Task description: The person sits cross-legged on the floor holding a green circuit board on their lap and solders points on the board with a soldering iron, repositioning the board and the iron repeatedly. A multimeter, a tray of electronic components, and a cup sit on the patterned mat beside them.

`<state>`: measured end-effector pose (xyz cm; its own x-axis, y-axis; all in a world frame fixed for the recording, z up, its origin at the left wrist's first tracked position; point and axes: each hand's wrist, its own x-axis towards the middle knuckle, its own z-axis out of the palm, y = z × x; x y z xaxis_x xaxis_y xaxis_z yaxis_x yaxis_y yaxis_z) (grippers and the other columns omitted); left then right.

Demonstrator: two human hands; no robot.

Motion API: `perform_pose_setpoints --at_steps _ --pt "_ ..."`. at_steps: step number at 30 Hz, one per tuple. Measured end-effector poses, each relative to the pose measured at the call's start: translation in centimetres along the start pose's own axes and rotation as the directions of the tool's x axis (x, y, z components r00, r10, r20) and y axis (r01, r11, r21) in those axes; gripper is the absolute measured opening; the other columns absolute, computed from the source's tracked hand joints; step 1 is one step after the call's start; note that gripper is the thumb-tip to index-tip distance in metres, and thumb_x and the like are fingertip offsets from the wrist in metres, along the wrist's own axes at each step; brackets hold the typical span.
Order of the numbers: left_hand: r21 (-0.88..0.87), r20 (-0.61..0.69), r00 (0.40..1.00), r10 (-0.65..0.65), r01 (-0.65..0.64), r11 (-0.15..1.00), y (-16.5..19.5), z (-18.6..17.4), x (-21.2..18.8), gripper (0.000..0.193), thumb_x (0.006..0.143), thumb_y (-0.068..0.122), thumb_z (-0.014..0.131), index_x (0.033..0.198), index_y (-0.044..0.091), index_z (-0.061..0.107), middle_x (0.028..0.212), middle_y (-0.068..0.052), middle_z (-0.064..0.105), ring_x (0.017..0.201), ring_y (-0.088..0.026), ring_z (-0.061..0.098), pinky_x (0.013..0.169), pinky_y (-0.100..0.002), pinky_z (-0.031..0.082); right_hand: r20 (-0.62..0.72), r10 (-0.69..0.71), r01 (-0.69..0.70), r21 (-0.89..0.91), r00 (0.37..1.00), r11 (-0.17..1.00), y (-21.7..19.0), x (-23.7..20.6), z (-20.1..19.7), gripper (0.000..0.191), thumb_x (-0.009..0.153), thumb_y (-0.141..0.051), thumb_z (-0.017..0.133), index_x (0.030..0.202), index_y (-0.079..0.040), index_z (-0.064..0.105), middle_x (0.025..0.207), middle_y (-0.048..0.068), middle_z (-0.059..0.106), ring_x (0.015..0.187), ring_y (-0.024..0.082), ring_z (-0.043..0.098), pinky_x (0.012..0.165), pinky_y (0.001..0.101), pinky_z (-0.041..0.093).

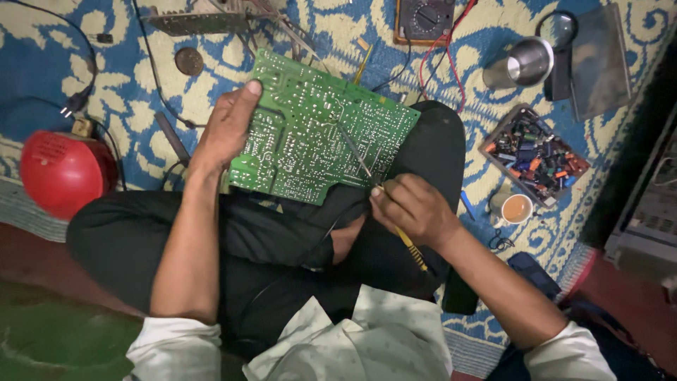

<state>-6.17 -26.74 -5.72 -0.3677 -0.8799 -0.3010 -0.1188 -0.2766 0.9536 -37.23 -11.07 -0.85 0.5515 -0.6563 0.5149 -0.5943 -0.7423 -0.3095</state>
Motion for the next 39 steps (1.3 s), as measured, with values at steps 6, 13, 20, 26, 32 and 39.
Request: perform_pose_setpoints --at_steps 6,13,20,26,32,39 --pt "-0.018 -0.002 1.000 -0.017 0.017 1.000 -0.2 0.4 0.1 0.055 0.108 0.049 0.047 0.120 0.001 0.071 0.107 -0.002 0.074 0.093 -0.009 0.064 0.086 -0.029 0.052 -0.029 0.041 -0.039 0.052 0.999 0.998 0.2 -0.7 -0.3 0.047 0.083 0.003 0.083 0.120 -0.001 0.054 0.102 0.013 0.060 0.084 0.032 0.063 0.072 0.0416 0.056" --pt "0.113 -0.031 1.000 -0.004 0.007 0.994 -0.4 0.7 0.8 0.058 0.109 0.051 0.044 0.116 0.000 0.071 0.102 -0.003 0.072 0.091 -0.011 0.062 0.085 -0.030 0.051 -0.028 0.015 -0.014 0.038 0.999 0.999 0.9 -1.5 -0.8 0.048 0.084 0.001 0.084 0.121 -0.003 0.053 0.103 0.012 0.061 0.084 0.031 0.063 0.073 0.0417 0.055" --pt "0.134 -0.040 0.999 -0.033 0.038 0.990 0.1 1.3 0.8 0.063 0.106 0.055 0.042 0.113 0.001 0.073 0.101 -0.004 0.074 0.092 -0.011 0.064 0.086 -0.029 0.050 -0.029 0.024 -0.024 -0.001 0.999 1.000 2.2 -2.4 -1.9 0.049 0.083 -0.001 0.084 0.122 -0.003 0.054 0.106 0.013 0.062 0.089 0.033 0.065 0.075 0.0418 0.057" --pt "0.162 -0.056 0.998 -0.018 0.027 0.986 0.2 1.9 1.1 0.063 0.107 0.055 0.041 0.114 0.000 0.072 0.102 -0.004 0.074 0.094 -0.011 0.063 0.086 -0.029 0.050 -0.045 0.044 -0.039 0.116 0.998 0.992 3.3 -3.2 -2.7 0.052 0.079 0.003 0.082 0.124 -0.001 0.056 0.106 0.014 0.064 0.085 0.032 0.068 0.070 0.0388 0.058" --pt "0.180 -0.073 0.997 -0.040 0.052 0.982 -0.1 1.9 1.3 0.065 0.106 0.057 0.042 0.110 0.000 0.073 0.099 -0.004 0.073 0.091 -0.011 0.061 0.084 -0.030 0.049 -0.058 0.033 -0.023 0.161 0.998 0.987 3.3 -3.0 -2.3 0.050 0.080 0.003 0.084 0.121 -0.001 0.056 0.106 0.013 0.064 0.085 0.031 0.067 0.071 0.0389 0.058" --pt "0.174 -0.074 0.996 -0.042 0.054 0.983 0.4 2.2 1.3 0.064 0.106 0.056 0.042 0.110 0.001 0.073 0.099 -0.004 0.074 0.091 -0.012 0.063 0.084 -0.030 0.050 -0.054 0.024 -0.016 0.134 0.998 0.991 3.3 -2.6 -2.1 0.048 0.082 0.002 0.084 0.121 -0.001 0.056 0.110 0.013 0.062 0.088 0.032 0.068 0.075 0.0397 0.059"
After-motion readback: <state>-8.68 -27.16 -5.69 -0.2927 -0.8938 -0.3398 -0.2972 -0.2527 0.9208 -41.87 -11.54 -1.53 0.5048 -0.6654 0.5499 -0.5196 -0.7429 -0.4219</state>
